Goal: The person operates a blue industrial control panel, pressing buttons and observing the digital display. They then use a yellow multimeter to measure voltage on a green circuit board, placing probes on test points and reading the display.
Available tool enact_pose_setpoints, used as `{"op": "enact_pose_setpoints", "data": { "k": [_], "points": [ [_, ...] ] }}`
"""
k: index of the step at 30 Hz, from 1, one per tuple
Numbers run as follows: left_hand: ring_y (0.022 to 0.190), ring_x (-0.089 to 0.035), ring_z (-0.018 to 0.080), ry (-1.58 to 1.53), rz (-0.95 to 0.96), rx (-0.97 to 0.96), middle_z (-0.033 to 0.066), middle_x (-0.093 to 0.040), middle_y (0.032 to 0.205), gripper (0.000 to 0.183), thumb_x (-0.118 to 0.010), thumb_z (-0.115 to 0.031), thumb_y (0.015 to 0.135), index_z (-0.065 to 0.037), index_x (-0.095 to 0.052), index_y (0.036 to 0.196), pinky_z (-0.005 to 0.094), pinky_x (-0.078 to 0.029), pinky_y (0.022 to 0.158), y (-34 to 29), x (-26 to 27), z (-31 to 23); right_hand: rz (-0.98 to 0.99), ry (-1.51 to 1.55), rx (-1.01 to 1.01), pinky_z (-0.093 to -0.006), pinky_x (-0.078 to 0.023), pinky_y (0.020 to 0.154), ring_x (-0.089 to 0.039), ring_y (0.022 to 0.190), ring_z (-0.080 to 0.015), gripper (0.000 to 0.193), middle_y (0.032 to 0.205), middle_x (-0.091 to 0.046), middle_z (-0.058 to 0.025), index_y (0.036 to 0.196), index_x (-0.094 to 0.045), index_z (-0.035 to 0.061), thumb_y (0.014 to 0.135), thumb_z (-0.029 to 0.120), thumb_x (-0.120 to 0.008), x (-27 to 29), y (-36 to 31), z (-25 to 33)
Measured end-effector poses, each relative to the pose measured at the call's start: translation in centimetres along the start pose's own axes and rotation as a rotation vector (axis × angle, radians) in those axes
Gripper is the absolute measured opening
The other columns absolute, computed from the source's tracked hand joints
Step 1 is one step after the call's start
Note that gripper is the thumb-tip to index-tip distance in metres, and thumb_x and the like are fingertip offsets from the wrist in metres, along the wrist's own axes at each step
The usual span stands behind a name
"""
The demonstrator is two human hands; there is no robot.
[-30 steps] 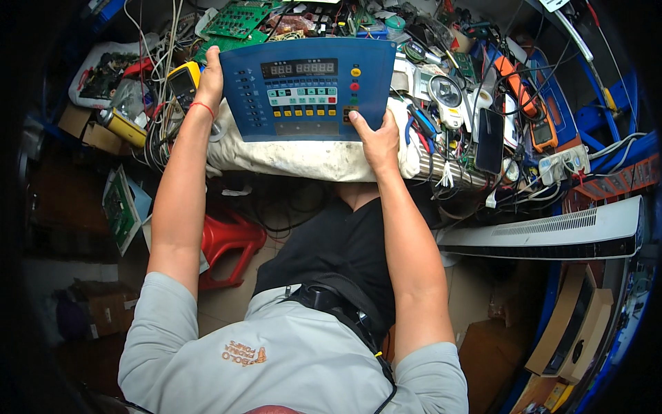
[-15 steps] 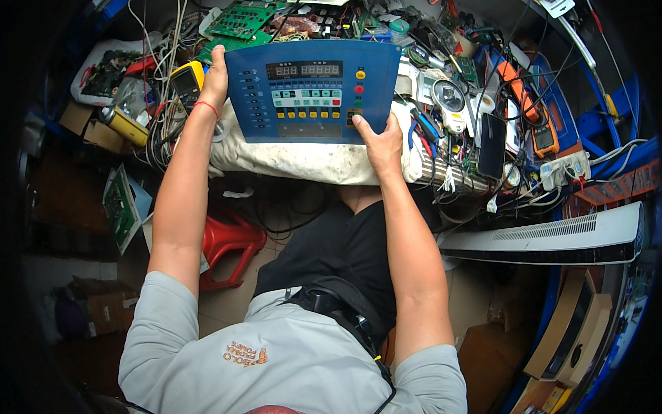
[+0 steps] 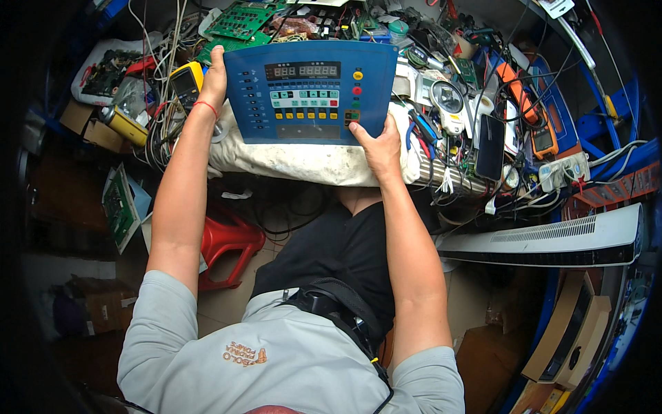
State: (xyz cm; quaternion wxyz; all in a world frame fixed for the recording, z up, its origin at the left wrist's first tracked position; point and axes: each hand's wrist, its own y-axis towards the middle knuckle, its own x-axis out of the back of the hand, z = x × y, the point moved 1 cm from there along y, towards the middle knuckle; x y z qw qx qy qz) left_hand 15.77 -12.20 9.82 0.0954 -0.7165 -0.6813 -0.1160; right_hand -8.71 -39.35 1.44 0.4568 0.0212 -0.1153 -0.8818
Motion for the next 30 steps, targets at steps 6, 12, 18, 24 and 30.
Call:
{"op": "enact_pose_setpoints", "data": {
  "k": [6,12,18,24,30],
  "points": [
    [0.114,-0.066,0.0270,-0.041,0.013,-0.008,0.0165,-0.075,0.116,0.103,-0.024,-0.085,0.097,0.002,-0.076,0.116,0.0355,-0.046,0.103,-0.1,-0.1,0.0,0.003,-0.012,0.010,-0.0312,-0.053,0.092,-0.069,0.100,-0.0173,0.047,0.112,-0.073,-0.0106,0.122,-0.063,-0.0014,0.086,0.019,-0.086,0.1,0.0,-0.2],
    [0.117,-0.065,0.0276,-0.019,0.000,-0.012,0.0178,-0.074,0.120,0.103,-0.024,-0.084,0.097,0.003,-0.074,0.121,0.0367,-0.045,0.106,0.2,0.0,0.3,0.004,0.020,0.008,-0.0308,-0.053,0.092,-0.068,0.100,-0.0167,0.046,0.112,-0.073,-0.0106,0.122,-0.063,-0.0016,0.086,0.017,-0.085,0.1,0.1,-0.5],
    [0.121,-0.062,0.0271,-0.038,0.028,0.014,0.0180,-0.071,0.126,0.103,-0.025,-0.084,0.097,0.003,-0.072,0.125,0.0369,-0.043,0.108,-0.4,0.0,-0.4,0.008,0.009,0.012,-0.0306,-0.053,0.092,-0.068,0.100,-0.0167,0.049,0.112,-0.073,-0.0106,0.124,-0.062,-0.0019,0.086,0.017,-0.086,0.1,0.0,-0.3],
    [0.120,-0.063,0.0266,-0.043,0.022,0.009,0.0174,-0.071,0.124,0.103,-0.026,-0.085,0.097,0.003,-0.072,0.126,0.0368,-0.044,0.107,-1.4,0.0,-1.0,0.015,-0.010,0.002,-0.0284,-0.053,0.094,-0.067,0.103,-0.0149,0.045,0.115,-0.072,-0.0101,0.123,-0.060,-0.0027,0.089,0.013,-0.085,0.1,0.0,-0.3],
    [0.119,-0.064,0.0278,0.004,0.042,-0.001,0.0192,-0.072,0.124,0.106,-0.024,-0.085,0.096,0.005,-0.071,0.125,0.0370,-0.045,0.106,-0.7,0.2,-0.6,0.012,0.010,0.004,-0.0286,-0.053,0.094,-0.067,0.103,-0.0148,0.045,0.116,-0.072,-0.0098,0.123,-0.060,-0.0026,0.089,0.013,-0.085,0.1,0.0,-0.3]
  ]
}}
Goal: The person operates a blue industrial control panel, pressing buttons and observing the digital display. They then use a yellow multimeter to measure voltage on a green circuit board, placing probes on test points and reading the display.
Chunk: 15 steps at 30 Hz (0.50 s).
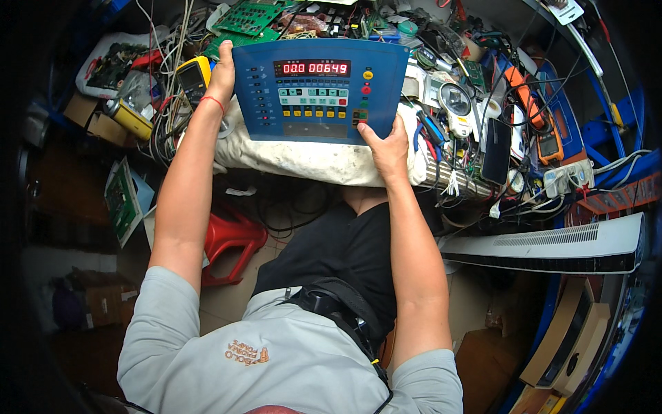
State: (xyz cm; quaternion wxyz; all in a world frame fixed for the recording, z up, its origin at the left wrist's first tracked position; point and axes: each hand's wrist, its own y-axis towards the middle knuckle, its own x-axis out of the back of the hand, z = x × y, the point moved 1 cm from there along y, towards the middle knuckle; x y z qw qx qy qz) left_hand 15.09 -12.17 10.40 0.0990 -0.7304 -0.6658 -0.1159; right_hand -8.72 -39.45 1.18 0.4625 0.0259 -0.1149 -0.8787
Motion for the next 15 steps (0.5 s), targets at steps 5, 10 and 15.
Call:
{"op": "enact_pose_setpoints", "data": {
  "k": [5,10,15],
  "points": [
    [0.123,-0.063,0.0298,-0.002,-0.019,0.000,0.0218,-0.071,0.127,0.107,-0.024,-0.085,0.096,0.006,-0.070,0.127,0.0373,-0.044,0.108,0.24,-0.11,0.15,0.010,-0.005,-0.001,-0.0287,-0.052,0.094,-0.067,0.103,-0.0149,0.045,0.116,-0.072,-0.0097,0.123,-0.061,-0.0025,0.089,0.013,-0.085,0.04,-0.10,0.27],
    [0.125,-0.062,0.0300,-0.015,-0.025,-0.005,0.0226,-0.070,0.129,0.106,-0.025,-0.085,0.096,0.006,-0.068,0.130,0.0372,-0.043,0.109,-0.21,-0.21,-0.07,0.006,-0.083,0.000,-0.0288,-0.053,0.094,-0.067,0.103,-0.0152,0.046,0.115,-0.072,-0.0103,0.123,-0.061,-0.0029,0.088,0.015,-0.085,0.19,-0.07,0.40],
    [0.126,-0.061,0.0297,-0.026,-0.013,0.011,0.0223,-0.068,0.132,0.107,-0.025,-0.085,0.096,0.007,-0.067,0.131,0.0376,-0.043,0.110,-0.23,-0.17,-0.29,0.001,-0.075,-0.004,-0.0291,-0.053,0.094,-0.067,0.103,-0.0155,0.047,0.116,-0.073,-0.0109,0.124,-0.060,-0.0032,0.088,0.016,-0.085,0.16,-0.04,0.27]
  ]
}}
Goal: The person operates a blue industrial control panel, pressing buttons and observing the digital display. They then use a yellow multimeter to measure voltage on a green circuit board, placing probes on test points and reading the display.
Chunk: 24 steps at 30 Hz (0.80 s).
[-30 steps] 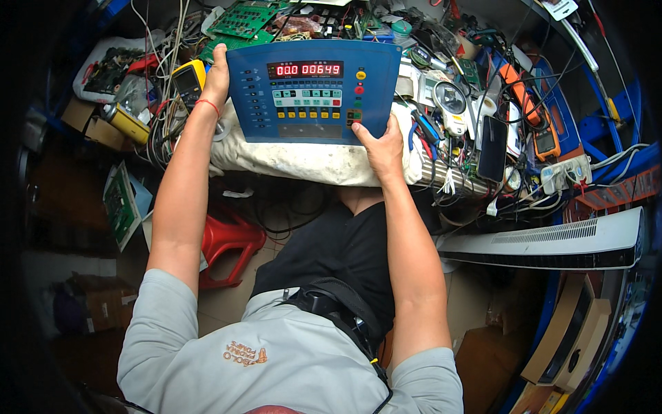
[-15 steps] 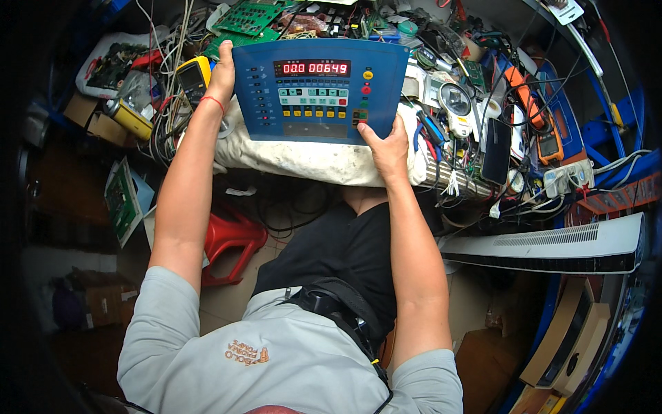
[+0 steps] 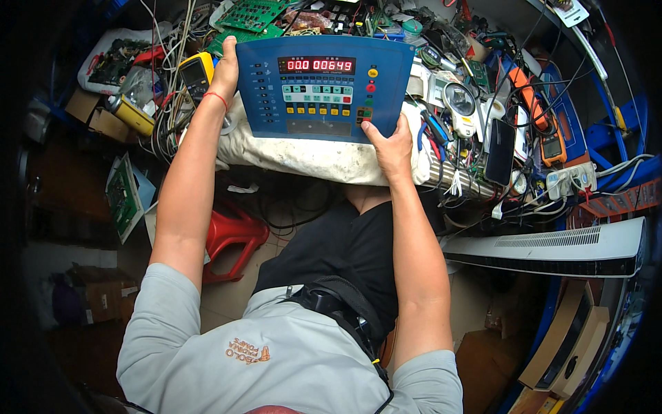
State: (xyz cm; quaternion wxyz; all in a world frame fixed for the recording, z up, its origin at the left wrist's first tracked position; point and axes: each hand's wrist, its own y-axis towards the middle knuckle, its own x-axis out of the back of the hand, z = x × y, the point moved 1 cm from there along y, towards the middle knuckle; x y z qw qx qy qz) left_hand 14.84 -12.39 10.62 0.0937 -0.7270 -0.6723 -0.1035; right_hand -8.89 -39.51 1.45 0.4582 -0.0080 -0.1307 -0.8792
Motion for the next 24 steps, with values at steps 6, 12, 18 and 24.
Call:
{"op": "enact_pose_setpoints", "data": {
  "k": [6,12,18,24],
  "points": [
    [0.125,-0.062,0.0300,-0.003,-0.011,-0.019,0.0217,-0.070,0.130,0.106,-0.023,-0.085,0.096,0.004,-0.068,0.131,0.0370,-0.043,0.109,-0.05,-0.14,0.34,0.001,0.010,0.018,-0.0293,-0.053,0.095,-0.067,0.104,-0.0160,0.047,0.116,-0.072,-0.0114,0.124,-0.060,-0.0034,0.088,0.015,-0.085,0.02,0.03,-0.11],
    [0.119,-0.066,0.0310,0.058,-0.013,-0.009,0.0202,-0.074,0.119,0.106,-0.019,-0.085,0.096,0.001,-0.073,0.124,0.0371,-0.046,0.106,0.65,-0.01,0.53,-0.002,0.041,0.003,-0.0294,-0.053,0.095,-0.067,0.104,-0.0160,0.048,0.116,-0.072,-0.0112,0.125,-0.060,-0.0037,0.088,0.015,-0.085,-0.09,0.07,-0.24],
    [0.116,-0.067,0.0293,0.057,-0.029,-0.036,0.0188,-0.075,0.116,0.107,-0.019,-0.087,0.095,0.001,-0.074,0.121,0.0363,-0.047,0.104,0.64,-0.09,0.74,0.001,0.052,0.016,-0.0287,-0.053,0.094,-0.067,0.103,-0.0155,0.046,0.115,-0.072,-0.0107,0.124,-0.060,-0.0039,0.089,0.013,-0.085,-0.12,0.04,-0.22],
    [0.114,-0.067,0.0279,0.046,-0.031,-0.006,0.0171,-0.075,0.116,0.109,-0.020,-0.089,0.094,0.001,-0.075,0.121,0.0360,-0.047,0.104,0.61,-0.08,0.67,0.004,0.051,0.005,-0.0285,-0.053,0.094,-0.067,0.103,-0.0151,0.045,0.115,-0.072,-0.0105,0.124,-0.060,-0.0038,0.089,0.013,-0.084,-0.15,0.05,-0.25]
  ]
}}
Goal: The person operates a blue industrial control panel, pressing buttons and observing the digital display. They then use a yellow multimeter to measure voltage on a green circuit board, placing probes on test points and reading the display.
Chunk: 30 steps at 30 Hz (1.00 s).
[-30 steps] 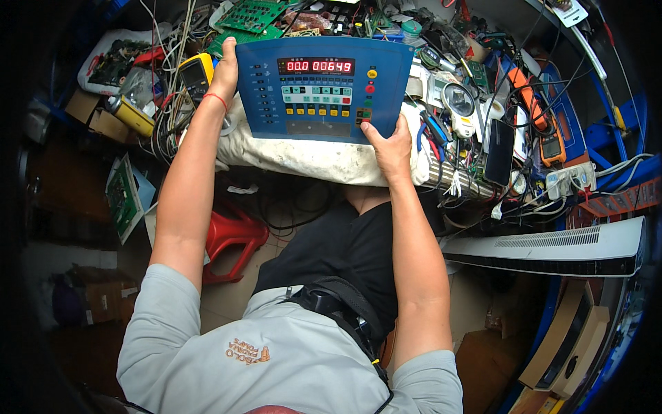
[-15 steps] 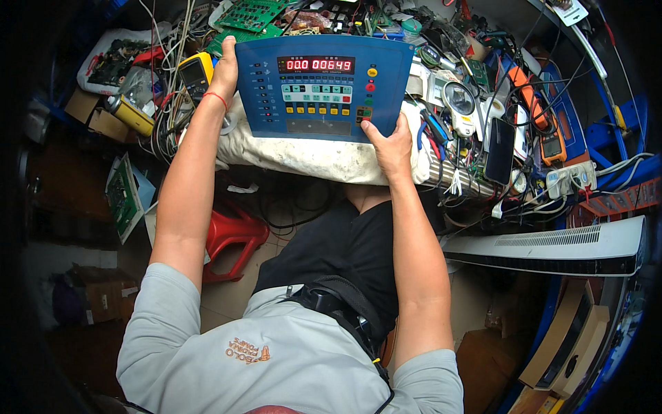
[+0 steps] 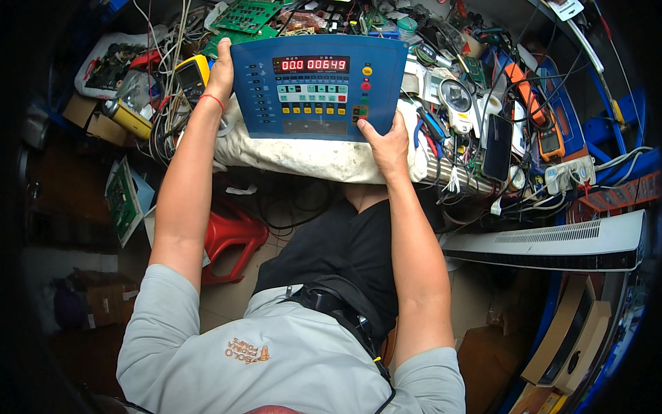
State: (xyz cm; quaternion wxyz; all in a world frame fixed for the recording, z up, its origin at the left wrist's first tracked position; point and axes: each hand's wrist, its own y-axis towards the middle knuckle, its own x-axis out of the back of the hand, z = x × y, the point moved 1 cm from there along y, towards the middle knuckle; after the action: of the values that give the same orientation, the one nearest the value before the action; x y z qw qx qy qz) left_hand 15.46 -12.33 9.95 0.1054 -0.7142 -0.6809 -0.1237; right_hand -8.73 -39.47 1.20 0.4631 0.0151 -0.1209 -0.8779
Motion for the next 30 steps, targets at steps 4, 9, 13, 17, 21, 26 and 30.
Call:
{"op": "enact_pose_setpoints", "data": {
  "k": [4,9,13,17,21,26,30],
  "points": [
    [0.115,-0.066,0.0275,0.000,0.004,0.001,0.0173,-0.074,0.118,0.110,-0.021,-0.089,0.094,0.002,-0.074,0.121,0.0357,-0.047,0.104,-0.2,0.0,-0.1,-0.003,0.010,-0.002,-0.0284,-0.053,0.094,-0.067,0.103,-0.0151,0.045,0.115,-0.072,-0.0105,0.124,-0.060,-0.0036,0.089,0.013,-0.084,0.0,0.0,-0.1],
    [0.117,-0.065,0.0275,-0.040,0.004,0.007,0.0182,-0.073,0.121,0.109,-0.023,-0.089,0.094,0.003,-0.073,0.123,0.0367,-0.046,0.104,-0.1,-0.1,-0.1,-0.011,-0.011,-0.009,-0.0287,-0.053,0.094,-0.067,0.103,-0.0156,0.046,0.116,-0.071,-0.0108,0.124,-0.060,-0.0036,0.089,0.014,-0.084,0.0,0.1,0.0],
    [0.118,-0.064,0.0282,-0.033,0.005,0.007,0.0185,-0.072,0.123,0.108,-0.024,-0.088,0.094,0.004,-0.073,0.124,0.0382,-0.046,0.106,-0.2,0.0,0.0,-0.014,-0.033,0.002,-0.0290,-0.053,0.094,-0.067,0.103,-0.0161,0.048,0.116,-0.071,-0.0112,0.125,-0.060,-0.0037,0.088,0.015,-0.084,0.0,-0.1,0.3],
    [0.118,-0.064,0.0279,-0.047,0.020,0.021,0.0177,-0.072,0.123,0.108,-0.025,-0.088,0.094,0.003,-0.073,0.124,0.0385,-0.045,0.106,-0.4,0.0,-0.2,-0.018,-0.033,0.002,-0.0291,-0.053,0.094,-0.067,0.103,-0.0161,0.047,0.115,-0.071,-0.0112,0.124,-0.060,-0.0036,0.088,0.016,-0.084,0.0,-0.1,0.3],
    [0.118,-0.063,0.0278,-0.087,0.001,0.013,0.0174,-0.072,0.123,0.108,-0.026,-0.089,0.093,0.003,-0.073,0.124,0.0387,-0.045,0.106,-0.6,-0.2,-0.3,-0.027,-0.024,-0.014,-0.0319,-0.053,0.094,-0.069,0.103,-0.0185,0.051,0.115,-0.073,-0.0124,0.128,-0.061,-0.0021,0.087,0.018,-0.084,0.0,-0.1,0.2],
    [0.117,-0.065,0.0281,-0.051,0.014,0.012,0.0179,-0.073,0.121,0.107,-0.025,-0.088,0.094,0.003,-0.072,0.125,0.0372,-0.046,0.105,0.0,0.0,0.0,-0.026,-0.050,-0.009,-0.0322,-0.053,0.094,-0.069,0.103,-0.0189,0.051,0.115,-0.073,-0.0126,0.128,-0.061,-0.0021,0.087,0.018,-0.084,0.0,-0.1,0.1],
    [0.116,-0.066,0.0282,-0.048,0.013,0.001,0.0179,-0.073,0.120,0.106,-0.024,-0.087,0.095,0.003,-0.072,0.125,0.0359,-0.046,0.105,0.6,0.0,0.4,-0.028,-0.039,0.001,-0.0323,-0.053,0.094,-0.069,0.103,-0.0194,0.051,0.115,-0.073,-0.0125,0.127,-0.061,-0.0019,0.086,0.018,-0.084,0.0,0.0,-0.2]
  ]
}}
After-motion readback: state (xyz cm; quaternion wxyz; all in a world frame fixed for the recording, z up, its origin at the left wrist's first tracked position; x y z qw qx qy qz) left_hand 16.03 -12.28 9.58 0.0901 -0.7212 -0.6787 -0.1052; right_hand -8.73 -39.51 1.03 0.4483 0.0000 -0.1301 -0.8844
